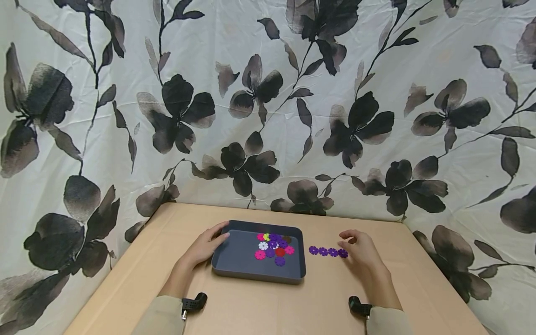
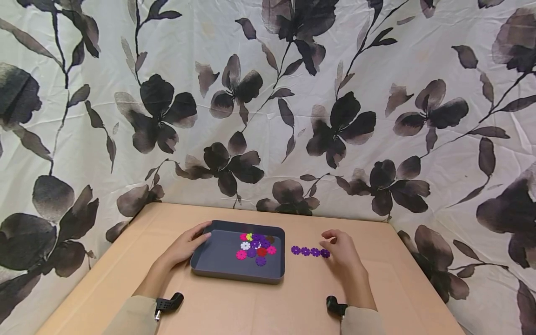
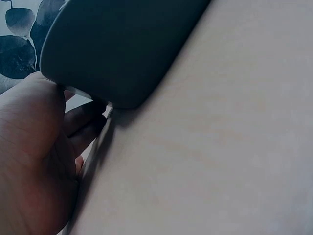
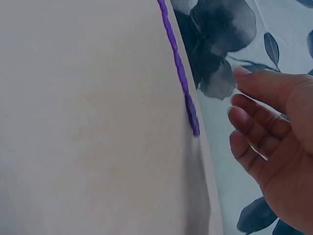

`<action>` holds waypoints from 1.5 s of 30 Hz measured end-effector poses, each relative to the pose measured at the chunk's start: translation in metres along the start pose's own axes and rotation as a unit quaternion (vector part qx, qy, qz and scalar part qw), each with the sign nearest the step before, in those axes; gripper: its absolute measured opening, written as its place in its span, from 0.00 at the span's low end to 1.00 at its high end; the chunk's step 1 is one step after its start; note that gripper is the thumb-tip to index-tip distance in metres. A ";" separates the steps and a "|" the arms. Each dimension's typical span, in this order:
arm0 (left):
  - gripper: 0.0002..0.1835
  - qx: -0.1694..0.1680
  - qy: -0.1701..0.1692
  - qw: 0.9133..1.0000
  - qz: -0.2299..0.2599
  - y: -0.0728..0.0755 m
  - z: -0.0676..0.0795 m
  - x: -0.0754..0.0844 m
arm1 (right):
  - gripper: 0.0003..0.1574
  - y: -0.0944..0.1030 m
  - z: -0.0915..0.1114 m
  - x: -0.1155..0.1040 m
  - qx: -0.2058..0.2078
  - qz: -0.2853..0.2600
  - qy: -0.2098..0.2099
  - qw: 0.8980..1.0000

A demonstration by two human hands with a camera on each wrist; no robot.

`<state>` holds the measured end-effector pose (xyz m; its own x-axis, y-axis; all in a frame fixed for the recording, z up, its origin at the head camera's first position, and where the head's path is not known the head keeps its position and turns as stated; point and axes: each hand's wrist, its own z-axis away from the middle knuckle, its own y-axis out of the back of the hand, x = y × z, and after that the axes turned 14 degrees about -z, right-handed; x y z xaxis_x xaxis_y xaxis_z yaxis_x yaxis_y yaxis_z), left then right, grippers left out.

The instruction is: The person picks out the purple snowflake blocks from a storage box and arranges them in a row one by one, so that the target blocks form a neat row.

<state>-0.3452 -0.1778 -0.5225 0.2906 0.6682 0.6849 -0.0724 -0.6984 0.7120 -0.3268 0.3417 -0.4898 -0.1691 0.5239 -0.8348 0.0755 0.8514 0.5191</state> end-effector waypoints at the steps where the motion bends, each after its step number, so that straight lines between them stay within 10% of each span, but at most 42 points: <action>1: 0.32 0.000 0.000 1.000 0.000 0.000 0.000 0.000 | 0.19 -0.001 0.000 -0.002 0.002 0.002 0.008 1.000; 19: 0.32 -0.002 0.005 1.000 -0.001 0.000 0.000 -0.001 | 0.18 -0.052 -0.008 -0.051 -0.032 -0.105 0.084 0.990; 45: 0.32 -0.002 0.006 1.000 0.004 -0.001 0.000 0.000 | 0.19 -0.113 0.000 -0.088 -0.184 -0.108 0.128 0.969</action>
<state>-0.3449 -0.1776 -0.5233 0.2789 0.6654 0.6925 -0.0795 -0.7026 0.7071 -0.3205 0.1992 -0.4750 -0.3846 0.2714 -0.8823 -0.3355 0.8493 0.4075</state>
